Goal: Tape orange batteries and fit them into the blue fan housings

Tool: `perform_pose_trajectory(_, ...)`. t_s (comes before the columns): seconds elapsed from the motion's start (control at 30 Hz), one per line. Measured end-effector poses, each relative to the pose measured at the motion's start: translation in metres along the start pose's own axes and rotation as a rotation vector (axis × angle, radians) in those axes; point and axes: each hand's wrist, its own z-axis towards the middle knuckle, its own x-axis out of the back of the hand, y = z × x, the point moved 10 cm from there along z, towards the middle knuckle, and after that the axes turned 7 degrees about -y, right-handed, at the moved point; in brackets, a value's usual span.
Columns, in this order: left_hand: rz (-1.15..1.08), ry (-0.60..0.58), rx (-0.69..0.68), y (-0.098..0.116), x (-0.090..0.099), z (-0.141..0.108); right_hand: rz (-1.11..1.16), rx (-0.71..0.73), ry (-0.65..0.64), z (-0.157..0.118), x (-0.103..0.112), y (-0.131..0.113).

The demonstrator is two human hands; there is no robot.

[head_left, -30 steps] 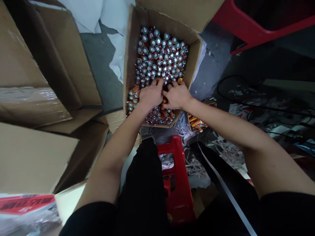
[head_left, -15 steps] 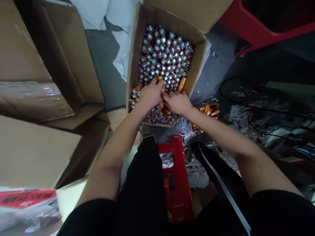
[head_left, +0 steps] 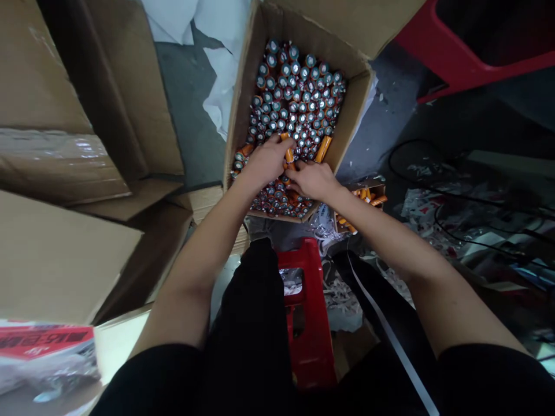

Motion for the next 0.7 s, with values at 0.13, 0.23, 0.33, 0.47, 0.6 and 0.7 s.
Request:
perform_pose_trajectory(0.13, -0.030, 0.053, -0.033, -0.004, 0.001, 0.000, -0.039, 0.066, -0.055, 0.008, 0.000, -0.003)
perform_pose_trajectory(0.23, -0.076, 0.100, -0.085, -0.006, 0.003, 0.000, -0.013, 0.106, -0.044, 0.005, 0.004, 0.002)
perform_pose_trajectory(0.33, -0.164, 0.164, -0.156, -0.007, 0.007, 0.000, 0.095, 0.143, -0.009, 0.001, 0.010, 0.013)
perform_pose_trajectory(0.47, -0.362, 0.241, -0.230, -0.012, 0.022, -0.009, 0.434, 0.263, 0.091, -0.006, 0.026, 0.023)
perform_pose_trajectory(0.6, -0.707, 0.258, -0.309, -0.012, 0.046, -0.031, 0.941, 0.210, 0.223, -0.027, 0.039, 0.045)
perform_pose_trajectory(0.7, -0.925, 0.170, -0.401, 0.015, 0.049, -0.048, 1.208, 0.165, 0.303, -0.066, 0.038, 0.060)
